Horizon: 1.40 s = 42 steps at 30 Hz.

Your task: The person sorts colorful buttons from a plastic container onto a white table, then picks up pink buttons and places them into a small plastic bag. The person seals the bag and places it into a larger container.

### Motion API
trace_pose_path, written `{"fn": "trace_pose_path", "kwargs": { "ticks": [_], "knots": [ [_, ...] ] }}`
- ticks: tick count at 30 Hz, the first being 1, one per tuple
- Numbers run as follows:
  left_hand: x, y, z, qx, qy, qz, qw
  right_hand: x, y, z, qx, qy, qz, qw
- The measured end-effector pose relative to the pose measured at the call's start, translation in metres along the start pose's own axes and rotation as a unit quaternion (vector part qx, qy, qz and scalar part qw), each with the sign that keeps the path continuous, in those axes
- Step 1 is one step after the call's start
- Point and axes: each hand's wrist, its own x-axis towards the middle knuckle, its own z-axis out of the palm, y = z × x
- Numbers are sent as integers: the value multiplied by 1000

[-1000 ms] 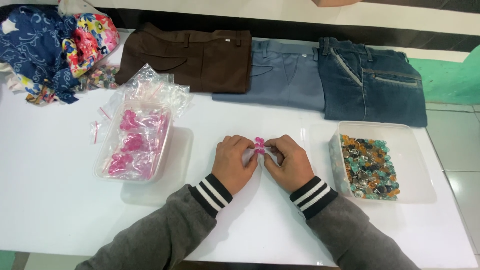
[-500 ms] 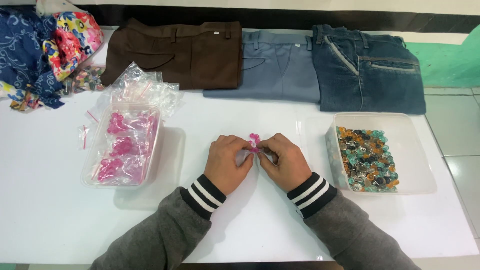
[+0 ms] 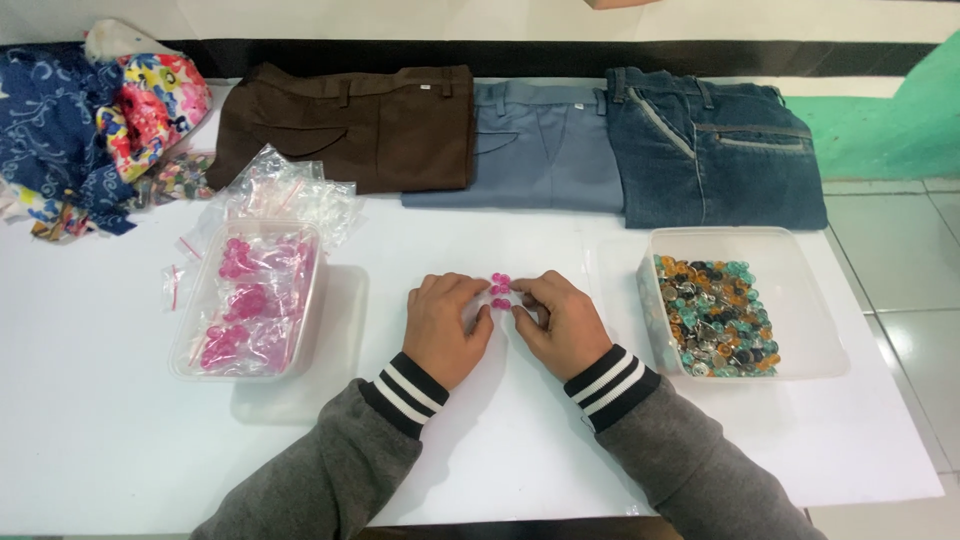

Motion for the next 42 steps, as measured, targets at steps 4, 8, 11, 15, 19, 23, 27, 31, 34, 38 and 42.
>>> {"fn": "trace_pose_path", "kwargs": {
  "ticks": [4, 8, 11, 15, 19, 23, 27, 31, 34, 38, 42],
  "knots": [
    [1, -5, 1, 7, -5, 22, 1000, 0, 10, 4, -20, 17, -16, 1000],
    [3, -3, 3, 16, 31, 56, 998, -1, 11, 4, -7, 18, -25, 1000],
    [5, 8, -2, -38, 53, 60, 996, -4, 8, 3, 20, 24, -25, 999],
    [7, 7, -6, -129, 39, 72, 988, -7, 9, 5, 57, 37, -47, 997],
    [-3, 22, -6, -159, 32, 111, 981, -15, -4, -9, 87, 58, -69, 992],
    [-12, 40, -6, -146, 35, 188, 971, -26, -23, -35, 55, 50, -158, 985],
    [-15, 46, 0, -134, 28, 241, 961, -47, -45, -78, 37, 81, -182, 979],
    [1, 83, 7, -132, 39, 253, 958, -62, -15, -128, -2, 160, -161, 974],
    [15, 112, 26, -140, 15, 257, 956, -68, 24, -165, -100, 158, -88, 978],
    [48, 148, 64, -140, -40, 268, 952, -74, 60, -193, -192, 99, 132, 967],
    [79, 175, 99, -38, -121, 205, 971, -68, 88, -196, -232, 20, 184, 955]
  ]
}}
